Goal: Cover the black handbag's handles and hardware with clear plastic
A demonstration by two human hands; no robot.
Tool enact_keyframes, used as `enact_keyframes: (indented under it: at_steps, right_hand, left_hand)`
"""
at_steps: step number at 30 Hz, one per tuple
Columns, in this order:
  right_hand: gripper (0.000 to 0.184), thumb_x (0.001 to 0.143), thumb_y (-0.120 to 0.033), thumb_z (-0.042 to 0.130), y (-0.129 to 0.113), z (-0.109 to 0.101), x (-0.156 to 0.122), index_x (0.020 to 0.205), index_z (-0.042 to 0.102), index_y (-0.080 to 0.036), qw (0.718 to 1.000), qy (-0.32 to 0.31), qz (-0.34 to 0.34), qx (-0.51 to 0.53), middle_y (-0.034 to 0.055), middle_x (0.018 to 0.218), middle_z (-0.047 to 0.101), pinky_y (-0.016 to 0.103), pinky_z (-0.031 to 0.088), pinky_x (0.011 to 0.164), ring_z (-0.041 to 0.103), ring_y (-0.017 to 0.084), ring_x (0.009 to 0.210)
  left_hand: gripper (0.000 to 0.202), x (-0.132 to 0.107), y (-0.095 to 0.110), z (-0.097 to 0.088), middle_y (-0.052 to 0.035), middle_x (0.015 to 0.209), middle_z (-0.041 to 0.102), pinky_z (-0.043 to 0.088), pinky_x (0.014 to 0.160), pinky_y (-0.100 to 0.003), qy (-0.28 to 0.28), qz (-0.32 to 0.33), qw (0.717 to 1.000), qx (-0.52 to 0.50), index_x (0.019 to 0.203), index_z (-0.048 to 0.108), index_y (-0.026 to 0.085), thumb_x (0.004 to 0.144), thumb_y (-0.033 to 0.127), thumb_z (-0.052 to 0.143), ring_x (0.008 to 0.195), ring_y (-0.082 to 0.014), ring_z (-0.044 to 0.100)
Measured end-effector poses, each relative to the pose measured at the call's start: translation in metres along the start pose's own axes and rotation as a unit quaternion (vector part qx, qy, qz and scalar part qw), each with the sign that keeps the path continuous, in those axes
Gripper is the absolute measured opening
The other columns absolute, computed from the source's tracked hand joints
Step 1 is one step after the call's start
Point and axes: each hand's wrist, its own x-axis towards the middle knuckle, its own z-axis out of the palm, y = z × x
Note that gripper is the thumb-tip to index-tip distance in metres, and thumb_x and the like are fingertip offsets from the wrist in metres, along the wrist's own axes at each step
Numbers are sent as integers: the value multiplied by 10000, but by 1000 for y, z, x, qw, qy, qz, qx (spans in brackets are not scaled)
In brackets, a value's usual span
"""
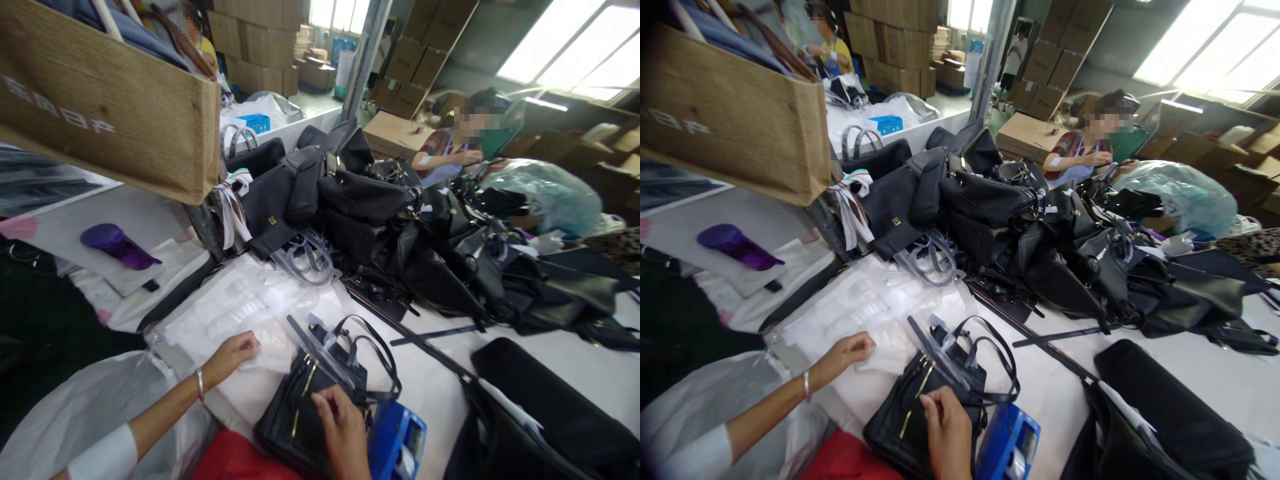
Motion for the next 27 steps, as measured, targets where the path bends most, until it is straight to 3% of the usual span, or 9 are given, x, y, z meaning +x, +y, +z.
enact_keyframes:
  at_steps: [2,4,7,10,14,16,20,24,27]
  right_hand:
    - [285,886,-443,525,-12,7,7,732,562,-207,999,4,19,43,-11,657,581,237,412,592,553,149,623]
    - [263,826,-459,604,-23,16,17,887,593,-203,995,11,13,102,15,800,630,249,447,665,585,167,726]
    - [601,773,-525,627,-35,31,33,1257,458,-212,963,-41,-1,267,84,1088,616,293,489,733,601,204,911]
    - [497,796,-565,566,-40,42,43,1120,537,-189,925,-98,22,367,49,886,636,256,467,592,599,179,754]
    - [317,826,-464,576,-38,39,33,698,536,-176,955,-34,43,291,-36,590,519,212,363,540,477,114,561]
    - [302,851,-418,556,-38,33,20,673,520,-177,970,-20,34,242,-46,576,495,205,329,537,450,104,555]
    - [261,876,-345,535,-43,28,-8,675,520,-178,987,-45,-22,155,-48,608,506,199,287,536,444,93,568]
    - [302,902,-349,497,-41,35,-22,657,519,-175,996,-28,-36,72,-43,609,497,205,263,537,443,91,568]
    - [342,918,-374,472,-31,36,-24,646,523,-173,998,-17,-11,65,-44,587,483,203,273,534,445,91,557]
  left_hand:
    - [125,-5,17,-17,-5,836,587,417,720,-266,8,-12,992,-124,764,476,190,846,281,452,816,-171,548]
    - [111,-9,36,-29,-5,829,586,410,724,-271,1,-21,974,-226,747,477,189,822,270,483,808,-173,540]
    - [104,-13,57,-34,-13,853,602,407,724,-276,-10,-13,967,-254,756,494,187,815,273,503,806,-176,543]
    - [141,-17,65,-30,-12,829,610,408,732,-279,9,7,977,-212,741,504,190,822,306,511,802,-182,548]
    - [150,-25,65,-21,-10,807,623,427,776,-298,0,-4,995,-99,783,547,203,829,340,504,816,-200,571]
    - [174,-29,67,-16,-26,949,648,421,866,-321,-29,1,998,-62,947,578,221,803,313,546,931,-221,580]
    - [577,-34,83,0,-28,1323,534,312,1050,-329,-127,47,983,-127,1259,485,292,713,237,664,1217,-234,458]
    - [251,-35,92,26,-1,911,682,448,758,-262,-243,-7,930,-277,941,632,207,702,271,676,845,-181,597]
    - [186,-36,86,43,24,687,636,389,578,-225,-230,-69,917,-319,762,589,168,684,302,691,622,-127,537]
